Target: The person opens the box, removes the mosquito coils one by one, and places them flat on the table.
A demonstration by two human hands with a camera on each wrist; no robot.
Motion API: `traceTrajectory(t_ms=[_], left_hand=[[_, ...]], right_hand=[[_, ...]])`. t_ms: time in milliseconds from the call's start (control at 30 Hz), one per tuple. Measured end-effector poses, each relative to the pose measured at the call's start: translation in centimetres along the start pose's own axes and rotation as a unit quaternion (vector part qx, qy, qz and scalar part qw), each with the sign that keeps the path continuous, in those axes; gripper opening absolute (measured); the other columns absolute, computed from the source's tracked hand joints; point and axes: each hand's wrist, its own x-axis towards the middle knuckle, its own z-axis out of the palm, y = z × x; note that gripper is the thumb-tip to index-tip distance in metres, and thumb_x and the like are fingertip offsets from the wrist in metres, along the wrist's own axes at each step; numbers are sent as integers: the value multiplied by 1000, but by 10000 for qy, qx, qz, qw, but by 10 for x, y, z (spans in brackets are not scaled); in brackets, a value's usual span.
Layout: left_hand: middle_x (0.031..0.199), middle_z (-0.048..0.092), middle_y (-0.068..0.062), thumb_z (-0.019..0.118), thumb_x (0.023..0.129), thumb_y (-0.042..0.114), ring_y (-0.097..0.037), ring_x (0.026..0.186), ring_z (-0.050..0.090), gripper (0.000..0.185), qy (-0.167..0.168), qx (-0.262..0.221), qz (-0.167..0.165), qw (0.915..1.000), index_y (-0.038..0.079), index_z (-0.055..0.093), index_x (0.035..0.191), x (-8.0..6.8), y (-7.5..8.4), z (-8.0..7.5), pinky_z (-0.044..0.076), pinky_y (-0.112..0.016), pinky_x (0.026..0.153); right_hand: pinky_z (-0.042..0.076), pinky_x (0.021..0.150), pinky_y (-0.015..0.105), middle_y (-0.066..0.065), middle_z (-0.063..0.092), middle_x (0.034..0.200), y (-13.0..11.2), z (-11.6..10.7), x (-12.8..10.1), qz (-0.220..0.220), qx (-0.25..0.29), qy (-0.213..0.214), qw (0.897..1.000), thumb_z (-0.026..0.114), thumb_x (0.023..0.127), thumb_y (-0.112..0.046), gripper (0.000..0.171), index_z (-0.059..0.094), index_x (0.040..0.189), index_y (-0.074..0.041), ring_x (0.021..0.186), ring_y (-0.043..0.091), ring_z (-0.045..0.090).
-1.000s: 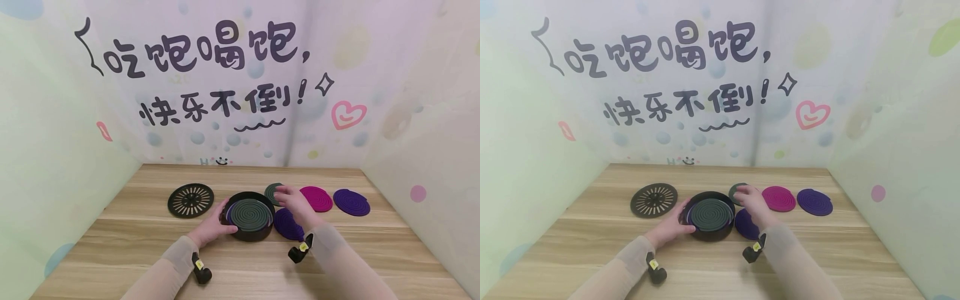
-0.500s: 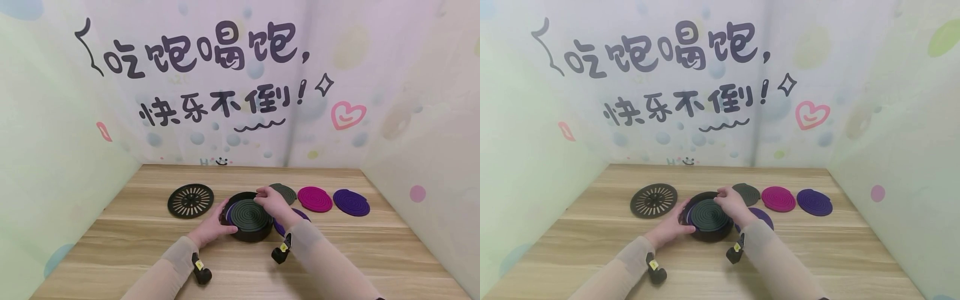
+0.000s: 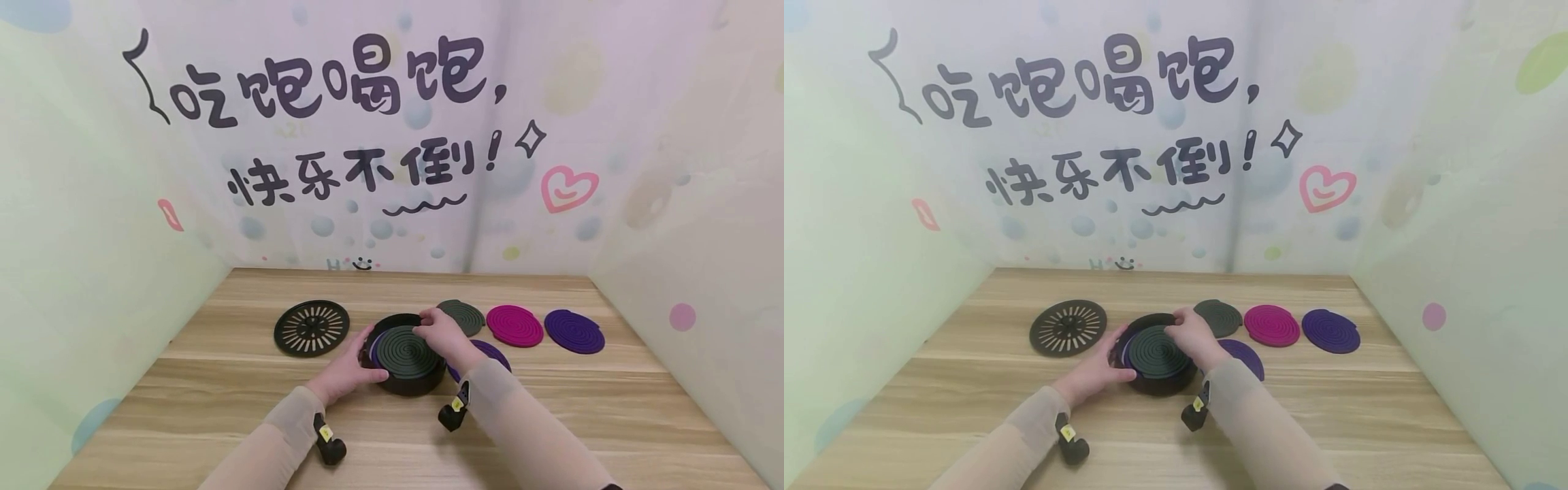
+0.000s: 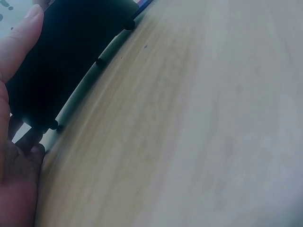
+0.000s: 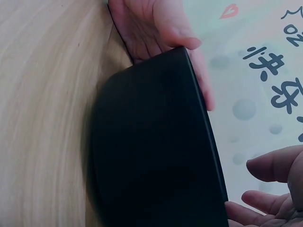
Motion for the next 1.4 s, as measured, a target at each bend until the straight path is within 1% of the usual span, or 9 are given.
traceTrajectory(t_ms=[233, 400, 667, 833, 1033, 1267, 1400], left_hand=[[154, 19, -18, 83, 75, 28, -33, 137, 29, 104, 6, 12, 14, 10000, 16, 16, 155, 1, -1, 0, 26, -51, 110], [154, 20, -17, 83, 76, 27, -33, 136, 31, 103, 48, 26, -8, 10000, 18, 17, 155, -1, 1, 0, 28, -50, 109], [153, 21, -17, 82, 76, 23, -34, 136, 32, 102, 99, 69, 6, 9999, 18, 18, 155, 0, 0, 1, 28, -51, 109], [154, 22, -16, 83, 75, 27, -33, 137, 31, 103, 129, 175, 26, 9998, 17, 18, 155, -1, 2, 1, 27, -52, 110], [154, 22, -16, 83, 75, 27, -32, 137, 31, 104, 125, 156, 41, 9998, 15, 18, 154, 1, 0, 1, 25, -51, 111], [154, 22, -16, 84, 74, 27, -33, 137, 31, 105, 146, 147, 24, 9998, 15, 18, 154, 0, 0, 1, 26, -51, 110], [154, 21, -17, 84, 74, 28, -33, 138, 30, 105, 136, 145, 21, 9998, 16, 18, 155, 1, -1, 1, 27, -51, 110]], right_hand=[[41, 100, 51, 19, 52, 133, 0, 2, 0, -76, 5, 49, 10000, 59, 94, -15, 45, 49, 135, -1, 122, 35, 48], [41, 100, 49, 18, 54, 131, 1, 3, -1, -200, 351, 120, 9991, 60, 92, -11, 45, 50, 134, 0, 122, 34, 49], [40, 101, 48, 15, 57, 127, 3, 4, 0, -354, 742, 260, 9963, 63, 89, -7, 44, 53, 132, -2, 120, 32, 51], [39, 102, 48, 16, 58, 126, 3, 3, 1, -398, 966, 302, 9941, 63, 88, -4, 44, 54, 131, -2, 118, 31, 51], [39, 101, 48, 14, 59, 124, 4, 2, 4, -275, 1137, 372, 9924, 64, 88, -2, 42, 56, 129, -5, 115, 29, 52], [36, 104, 49, 16, 60, 121, 4, 2, 4, -222, 1419, 383, 9889, 63, 87, 1, 41, 56, 127, -3, 113, 29, 53], [32, 107, 49, 17, 60, 121, 3, 2, 5, -126, 1746, 288, 9841, 63, 86, 3, 42, 56, 127, -2, 115, 30, 53]])
